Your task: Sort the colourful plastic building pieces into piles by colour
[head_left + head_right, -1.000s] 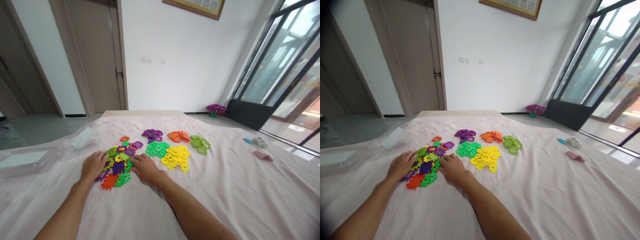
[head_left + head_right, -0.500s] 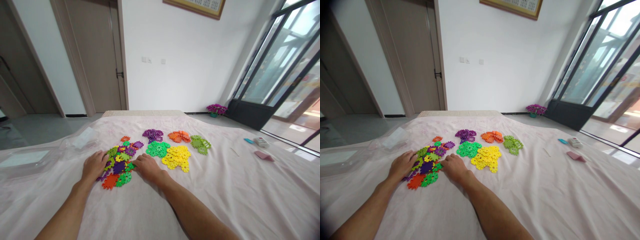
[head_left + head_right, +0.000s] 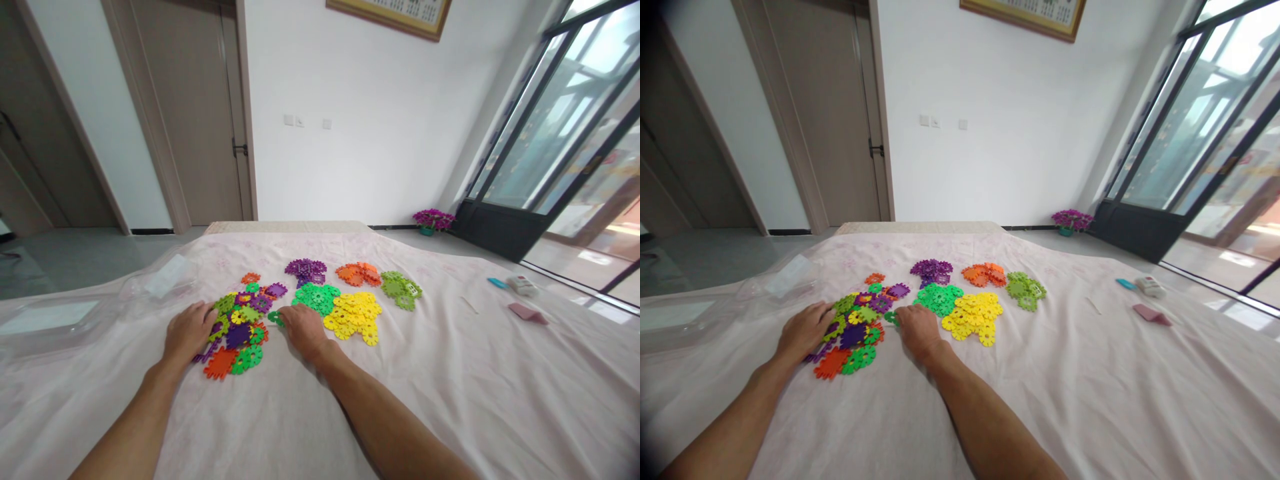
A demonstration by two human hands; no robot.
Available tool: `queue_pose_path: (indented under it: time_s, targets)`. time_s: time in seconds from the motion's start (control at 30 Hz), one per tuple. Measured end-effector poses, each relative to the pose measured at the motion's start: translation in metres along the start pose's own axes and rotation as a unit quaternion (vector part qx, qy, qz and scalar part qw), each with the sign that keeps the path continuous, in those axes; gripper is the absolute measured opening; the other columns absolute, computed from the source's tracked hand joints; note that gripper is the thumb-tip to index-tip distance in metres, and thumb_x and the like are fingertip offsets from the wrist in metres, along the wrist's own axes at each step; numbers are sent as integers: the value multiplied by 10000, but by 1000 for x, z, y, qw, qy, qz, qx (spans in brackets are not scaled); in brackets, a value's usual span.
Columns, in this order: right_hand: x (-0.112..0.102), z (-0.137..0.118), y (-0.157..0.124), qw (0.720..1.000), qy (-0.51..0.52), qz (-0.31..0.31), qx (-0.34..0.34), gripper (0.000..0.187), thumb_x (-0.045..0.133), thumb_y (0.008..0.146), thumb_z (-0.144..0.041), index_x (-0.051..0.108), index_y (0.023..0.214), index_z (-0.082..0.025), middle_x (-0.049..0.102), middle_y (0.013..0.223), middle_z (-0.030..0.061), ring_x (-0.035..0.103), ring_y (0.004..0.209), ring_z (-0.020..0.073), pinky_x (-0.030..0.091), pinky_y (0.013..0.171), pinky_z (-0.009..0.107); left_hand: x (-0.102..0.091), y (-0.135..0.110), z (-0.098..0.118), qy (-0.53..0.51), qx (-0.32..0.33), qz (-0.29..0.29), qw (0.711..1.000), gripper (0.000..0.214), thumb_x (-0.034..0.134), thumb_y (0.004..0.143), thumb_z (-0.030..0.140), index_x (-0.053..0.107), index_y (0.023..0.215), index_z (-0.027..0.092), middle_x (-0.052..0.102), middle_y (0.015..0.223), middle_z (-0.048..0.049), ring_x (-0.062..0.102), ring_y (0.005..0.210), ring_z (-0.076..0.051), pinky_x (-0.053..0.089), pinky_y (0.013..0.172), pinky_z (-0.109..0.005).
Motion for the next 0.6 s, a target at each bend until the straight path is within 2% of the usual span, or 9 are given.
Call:
queue_pose_path:
  time_s: [0.23,0.5,0.6]
  targets:
    - [-10,19,1,996,41,67,38,288,442,1043,-317,678,1191,-247,736,1083,65,648,1006,199,442,850,282,3,0,-2,2,6,-2,1000,536,266,995,438,670,1268,214,644,1357,-96,597,1229,-262,422,1060,-399]
    - [-31,55,1,983,28,141,113,293,439,1040,-306,707,1138,-237,743,1072,61,643,1007,208,415,901,300,5,1,-3,0,8,-7,1000,550,242,998,452,661,1263,213,642,1353,-92,569,1267,-254,404,1075,-382]
    - [-34,58,0,982,21,153,108,273,462,1028,-296,715,1112,-237,739,1060,62,633,993,212,410,909,312,4,1,-2,0,8,-9,1000,544,245,998,446,660,1260,212,648,1344,-89,574,1256,-247,408,1066,-368]
Point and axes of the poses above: each hand's wrist, its own y-axis towards the middle knuckle, its own x-axis out of the palm, z = x × y, the point moved 7 cm from there along y, towards the middle knuckle
